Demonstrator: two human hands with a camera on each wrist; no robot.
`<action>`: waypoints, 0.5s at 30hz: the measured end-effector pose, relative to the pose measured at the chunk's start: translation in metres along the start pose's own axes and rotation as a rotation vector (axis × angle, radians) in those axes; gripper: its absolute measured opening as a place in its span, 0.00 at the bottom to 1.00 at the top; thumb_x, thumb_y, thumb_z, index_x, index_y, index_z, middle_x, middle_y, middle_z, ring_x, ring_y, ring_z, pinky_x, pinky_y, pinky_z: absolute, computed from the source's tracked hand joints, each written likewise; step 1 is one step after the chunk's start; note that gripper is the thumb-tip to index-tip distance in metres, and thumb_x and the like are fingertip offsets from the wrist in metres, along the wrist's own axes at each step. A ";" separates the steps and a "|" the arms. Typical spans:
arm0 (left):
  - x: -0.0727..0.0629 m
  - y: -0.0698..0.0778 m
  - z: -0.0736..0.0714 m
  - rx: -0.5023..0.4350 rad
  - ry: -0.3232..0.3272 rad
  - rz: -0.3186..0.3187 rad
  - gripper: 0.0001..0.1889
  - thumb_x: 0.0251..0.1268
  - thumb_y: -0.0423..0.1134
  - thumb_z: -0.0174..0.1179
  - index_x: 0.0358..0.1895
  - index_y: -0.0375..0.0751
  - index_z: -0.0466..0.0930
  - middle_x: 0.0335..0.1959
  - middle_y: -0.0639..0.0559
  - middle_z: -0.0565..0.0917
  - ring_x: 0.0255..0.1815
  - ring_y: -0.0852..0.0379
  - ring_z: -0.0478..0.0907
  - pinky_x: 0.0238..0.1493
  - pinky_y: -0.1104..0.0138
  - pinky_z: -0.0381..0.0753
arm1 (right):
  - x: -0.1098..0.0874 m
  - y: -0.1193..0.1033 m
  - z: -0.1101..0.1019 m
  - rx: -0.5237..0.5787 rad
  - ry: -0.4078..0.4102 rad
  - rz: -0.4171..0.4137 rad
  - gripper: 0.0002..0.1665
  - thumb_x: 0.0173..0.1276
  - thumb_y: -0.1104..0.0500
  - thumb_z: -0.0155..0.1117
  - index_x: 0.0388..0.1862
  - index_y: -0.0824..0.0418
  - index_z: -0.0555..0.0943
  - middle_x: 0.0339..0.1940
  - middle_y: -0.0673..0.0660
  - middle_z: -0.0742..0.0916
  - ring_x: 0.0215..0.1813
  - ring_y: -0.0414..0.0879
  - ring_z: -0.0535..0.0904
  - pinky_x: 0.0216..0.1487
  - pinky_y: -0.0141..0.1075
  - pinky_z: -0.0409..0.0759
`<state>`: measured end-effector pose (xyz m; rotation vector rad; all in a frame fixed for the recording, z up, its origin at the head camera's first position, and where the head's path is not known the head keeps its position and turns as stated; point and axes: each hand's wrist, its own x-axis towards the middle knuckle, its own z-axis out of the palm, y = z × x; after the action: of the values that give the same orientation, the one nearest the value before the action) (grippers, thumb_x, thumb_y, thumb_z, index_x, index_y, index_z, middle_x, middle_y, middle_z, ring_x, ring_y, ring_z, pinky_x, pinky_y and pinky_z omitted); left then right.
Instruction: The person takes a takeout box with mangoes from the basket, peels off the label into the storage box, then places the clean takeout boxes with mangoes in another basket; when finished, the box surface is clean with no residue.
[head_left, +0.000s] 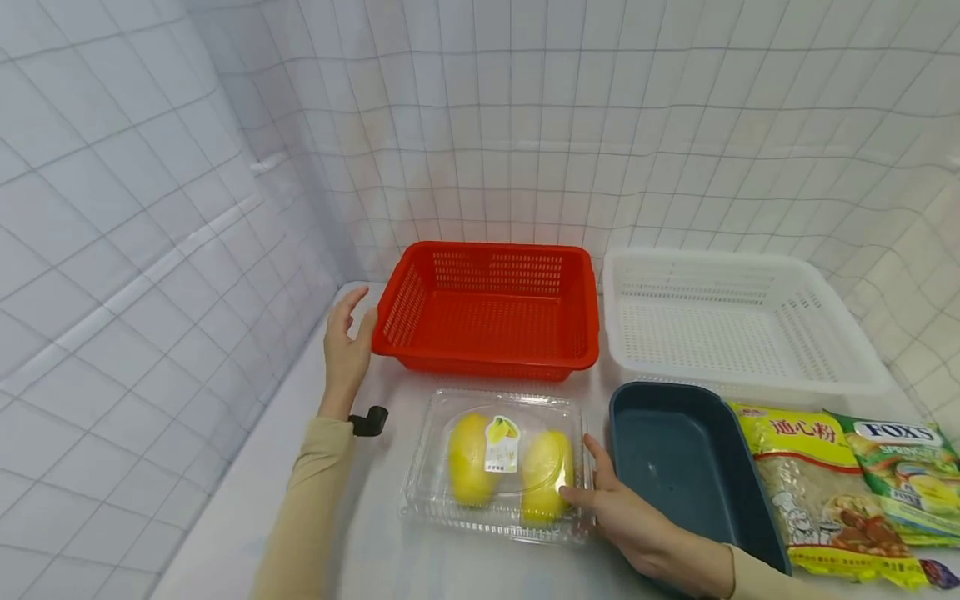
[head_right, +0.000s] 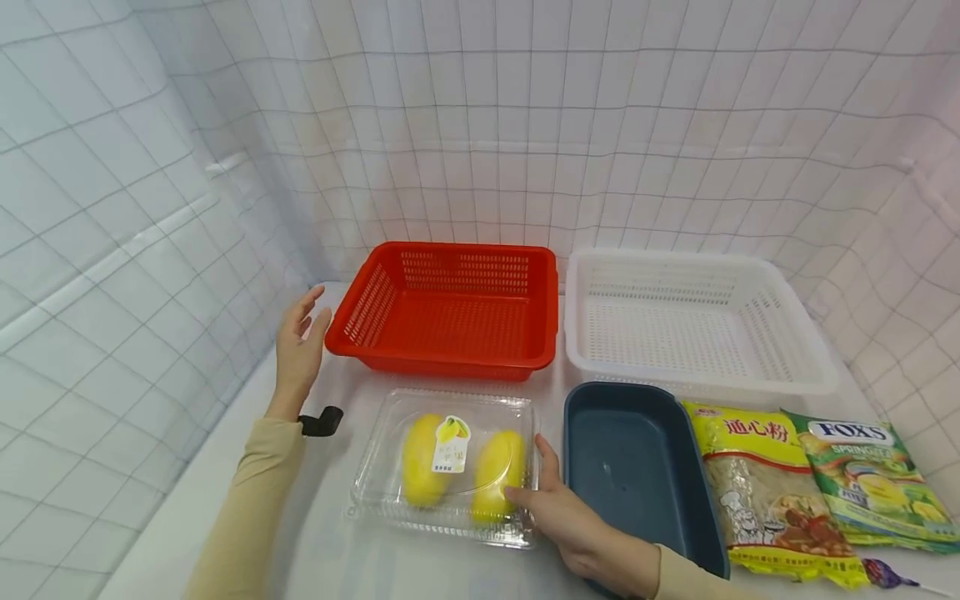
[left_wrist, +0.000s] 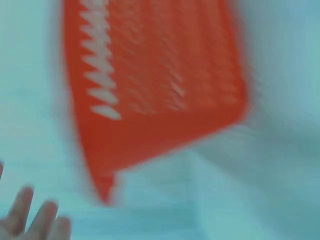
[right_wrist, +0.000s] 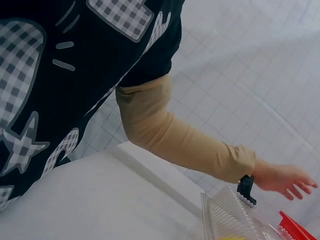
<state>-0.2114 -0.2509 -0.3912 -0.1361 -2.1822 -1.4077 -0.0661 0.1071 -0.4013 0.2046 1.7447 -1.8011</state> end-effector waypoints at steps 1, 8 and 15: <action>-0.008 0.009 -0.002 0.005 -0.045 0.055 0.21 0.70 0.34 0.54 0.64 0.35 0.70 0.64 0.42 0.70 0.66 0.48 0.62 0.64 0.52 0.60 | 0.000 0.000 0.000 -0.004 0.004 -0.001 0.55 0.65 0.63 0.61 0.76 0.56 0.33 0.72 0.67 0.30 0.71 0.65 0.26 0.61 0.70 0.40; -0.074 0.063 -0.008 0.031 -0.693 0.194 0.27 0.66 0.37 0.60 0.68 0.45 0.67 0.67 0.54 0.69 0.68 0.53 0.62 0.66 0.52 0.61 | 0.001 0.000 0.002 -0.021 0.017 -0.015 0.57 0.64 0.63 0.61 0.75 0.57 0.31 0.72 0.66 0.29 0.71 0.63 0.24 0.63 0.67 0.33; -0.107 0.068 0.002 0.178 -0.896 0.209 0.38 0.63 0.57 0.59 0.73 0.49 0.58 0.74 0.52 0.56 0.75 0.47 0.43 0.71 0.49 0.41 | 0.000 -0.003 0.003 -0.050 0.028 -0.019 0.57 0.63 0.65 0.60 0.75 0.59 0.31 0.73 0.66 0.30 0.71 0.62 0.23 0.64 0.66 0.29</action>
<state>-0.0965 -0.1972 -0.3886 -1.0693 -2.8524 -1.1309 -0.0666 0.1043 -0.3984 0.1939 1.8154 -1.7738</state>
